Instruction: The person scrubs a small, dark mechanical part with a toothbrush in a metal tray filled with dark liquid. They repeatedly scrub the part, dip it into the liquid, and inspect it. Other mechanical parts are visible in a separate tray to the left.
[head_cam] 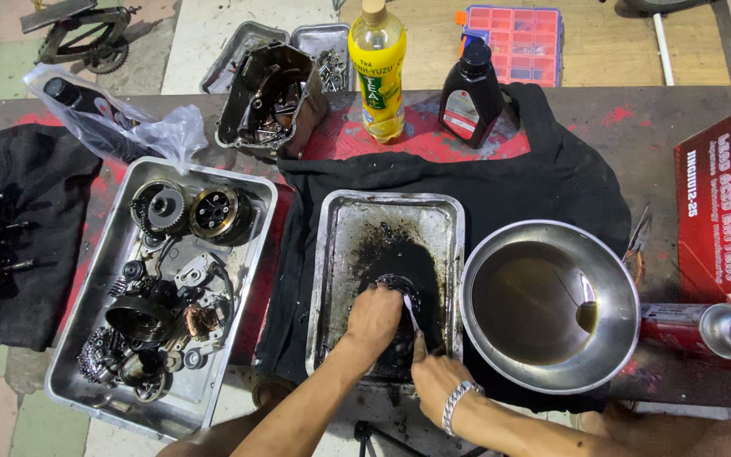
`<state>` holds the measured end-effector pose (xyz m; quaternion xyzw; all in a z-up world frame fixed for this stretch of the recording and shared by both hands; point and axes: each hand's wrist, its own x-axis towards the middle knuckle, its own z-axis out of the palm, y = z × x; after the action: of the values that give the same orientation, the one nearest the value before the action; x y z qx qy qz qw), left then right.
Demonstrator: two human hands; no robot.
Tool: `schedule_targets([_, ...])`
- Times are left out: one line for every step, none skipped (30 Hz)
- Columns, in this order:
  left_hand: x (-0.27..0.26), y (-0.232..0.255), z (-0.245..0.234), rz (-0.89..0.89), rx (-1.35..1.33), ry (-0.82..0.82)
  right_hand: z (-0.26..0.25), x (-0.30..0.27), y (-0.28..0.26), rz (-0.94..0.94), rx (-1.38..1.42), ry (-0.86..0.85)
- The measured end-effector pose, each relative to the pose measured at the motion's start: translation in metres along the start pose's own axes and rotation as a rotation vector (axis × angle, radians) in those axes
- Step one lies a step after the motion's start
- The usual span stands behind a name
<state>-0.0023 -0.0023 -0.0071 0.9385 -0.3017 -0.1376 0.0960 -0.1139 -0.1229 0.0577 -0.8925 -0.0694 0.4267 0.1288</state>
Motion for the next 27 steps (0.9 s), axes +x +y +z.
schedule_targets([0.001, -0.001, -0.001, 0.008, 0.005, 0.013, 0.001, -0.005, -0.003, 0.015, 0.008, -0.054])
schedule_targets([0.002, -0.002, -0.003, 0.005, 0.008, 0.011, 0.0, -0.007, -0.005, 0.031, 0.017, -0.107])
schedule_targets([0.002, -0.001, -0.003, 0.004, 0.008, 0.006, 0.0, -0.008, -0.004, 0.016, 0.007, -0.063])
schedule_targets([0.002, 0.0, -0.003, 0.003, 0.008, 0.0, 0.0, -0.006, -0.003, 0.001, -0.002, -0.019])
schedule_targets([0.003, 0.0, -0.002, 0.003, 0.001, -0.002, 0.001, -0.003, -0.001, -0.016, -0.011, 0.024])
schedule_targets([0.004, 0.001, -0.002, 0.004, -0.006, -0.004, 0.002, 0.0, 0.003, -0.013, -0.016, 0.08])
schedule_targets([0.003, 0.0, -0.001, 0.002, -0.01, -0.008, 0.003, 0.003, 0.005, -0.012, -0.02, 0.135])
schedule_targets([0.002, -0.001, 0.0, 0.003, -0.008, -0.006, 0.004, 0.005, 0.006, -0.011, -0.023, 0.19])
schedule_targets([0.002, 0.0, 0.0, 0.005, -0.006, -0.001, 0.007, 0.004, 0.005, -0.011, 0.009, 0.166])
schedule_targets([0.003, -0.001, 0.001, 0.008, -0.003, 0.003, 0.01, 0.0, 0.002, -0.011, 0.04, 0.141])
schedule_targets([0.004, -0.001, 0.0, 0.006, -0.004, 0.007, 0.01, 0.0, 0.001, -0.008, 0.068, 0.12])
schedule_targets([0.004, -0.001, -0.001, 0.004, -0.005, 0.011, 0.009, 0.002, 0.001, -0.004, 0.062, 0.095])
schedule_targets([0.003, -0.001, -0.001, 0.001, -0.008, 0.013, 0.009, 0.003, 0.002, 0.002, 0.056, 0.067])
schedule_targets([0.004, -0.001, -0.002, 0.0, -0.015, 0.012, 0.011, 0.005, 0.003, 0.007, 0.049, 0.039])
schedule_targets([0.003, -0.001, -0.002, -0.003, -0.023, 0.008, 0.013, 0.009, 0.008, -0.009, 0.034, 0.094])
schedule_targets([0.002, -0.001, -0.002, -0.007, -0.031, 0.003, 0.013, 0.013, 0.016, -0.023, 0.019, 0.149])
schedule_targets([0.002, -0.002, -0.003, -0.004, -0.032, 0.009, 0.014, 0.017, 0.018, -0.04, 0.005, 0.205])
schedule_targets([0.001, -0.002, -0.003, -0.001, -0.033, 0.015, 0.019, 0.016, 0.015, -0.039, 0.022, 0.164])
schedule_targets([0.003, -0.002, -0.003, 0.005, -0.034, 0.024, 0.021, 0.014, 0.012, -0.035, 0.036, 0.125])
schedule_targets([0.003, -0.002, -0.003, 0.003, -0.028, 0.012, 0.02, 0.012, 0.009, -0.032, 0.051, 0.087])
schedule_targets([0.004, -0.002, -0.003, 0.002, -0.022, 0.001, 0.018, 0.01, 0.006, -0.026, 0.061, 0.071])
schedule_targets([0.005, -0.002, -0.003, 0.0, -0.016, -0.011, 0.017, 0.007, 0.004, -0.02, 0.071, 0.054])
schedule_targets([0.005, -0.002, -0.003, 0.0, -0.013, -0.004, 0.016, 0.004, 0.003, -0.012, 0.082, 0.035])
schedule_targets([0.005, -0.002, -0.002, -0.001, -0.01, 0.002, 0.014, 0.007, 0.006, 0.001, 0.053, 0.042])
schedule_targets([0.004, -0.002, -0.002, -0.004, -0.006, 0.008, 0.011, 0.014, 0.011, 0.013, 0.024, 0.047])
schedule_targets([0.004, -0.001, -0.002, -0.008, -0.014, 0.01, 0.01, 0.02, 0.015, 0.024, -0.006, 0.052])
schedule_targets([0.005, -0.001, -0.002, -0.012, -0.019, 0.013, 0.013, 0.023, 0.015, 0.001, -0.01, 0.081])
